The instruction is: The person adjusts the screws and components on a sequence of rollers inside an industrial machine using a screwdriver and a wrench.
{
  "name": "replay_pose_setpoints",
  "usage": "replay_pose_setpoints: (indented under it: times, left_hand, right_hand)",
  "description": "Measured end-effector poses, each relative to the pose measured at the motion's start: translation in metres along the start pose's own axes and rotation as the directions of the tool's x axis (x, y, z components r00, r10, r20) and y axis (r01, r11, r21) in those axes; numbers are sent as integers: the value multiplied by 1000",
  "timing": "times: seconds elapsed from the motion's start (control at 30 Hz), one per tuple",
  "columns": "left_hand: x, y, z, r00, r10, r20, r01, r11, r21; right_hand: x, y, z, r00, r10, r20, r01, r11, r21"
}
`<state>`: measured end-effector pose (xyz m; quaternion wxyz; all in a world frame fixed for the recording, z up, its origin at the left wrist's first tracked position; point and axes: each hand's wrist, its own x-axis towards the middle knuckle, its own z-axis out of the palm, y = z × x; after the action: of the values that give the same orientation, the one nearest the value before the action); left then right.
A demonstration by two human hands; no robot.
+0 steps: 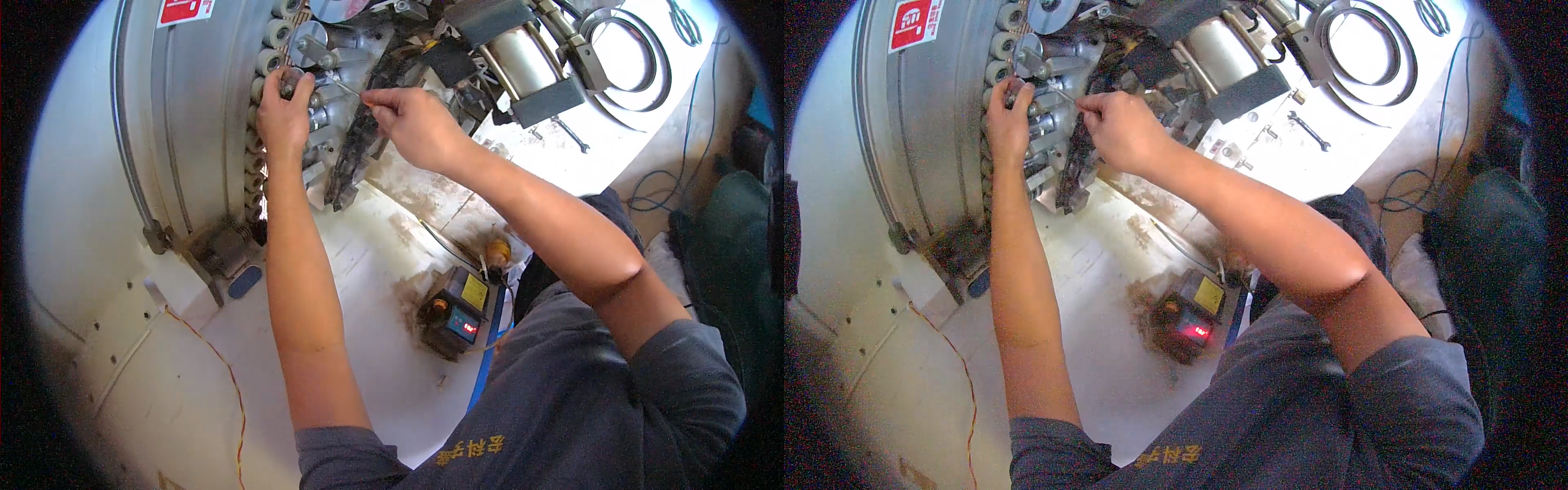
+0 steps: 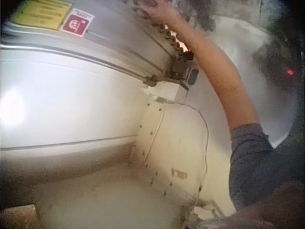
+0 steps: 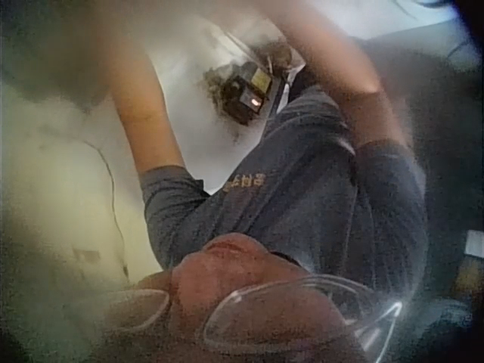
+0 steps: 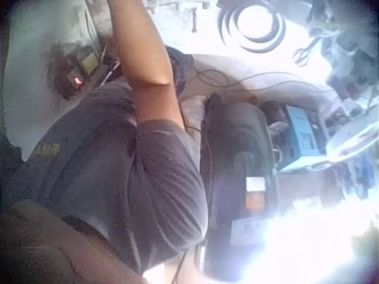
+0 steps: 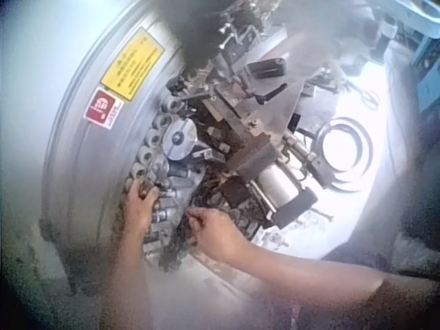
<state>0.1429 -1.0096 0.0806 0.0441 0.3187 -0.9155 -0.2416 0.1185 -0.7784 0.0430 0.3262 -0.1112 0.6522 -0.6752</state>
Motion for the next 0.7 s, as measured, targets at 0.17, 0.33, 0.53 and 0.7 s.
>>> replay_pose_setpoints:
  times: [0.17, 0.33, 0.53, 0.7]
  left_hand:
    - [1, -4, 2, 993, 48, -106, -41, 997, 64]
    - [1, 2, 0, 996, 33, -77, -33, 999, 13]
    - [5, 0, 5, 994, 44, -98, -46, 999, -15]
    - [2, 2, 2, 996, 34, -87, -29, 998, 53]
  right_hand:
    - [9, -4, 8, 999, 16, 39, -14, 999, -45]
    - [14, 0, 15, 996, 83, 42, -83, 996, 19]
    - [22, 4, 22, 999, -40, -16, 39, 998, -50]
    - [18, 1, 16, 998, 41, 49, -40, 999, -18]
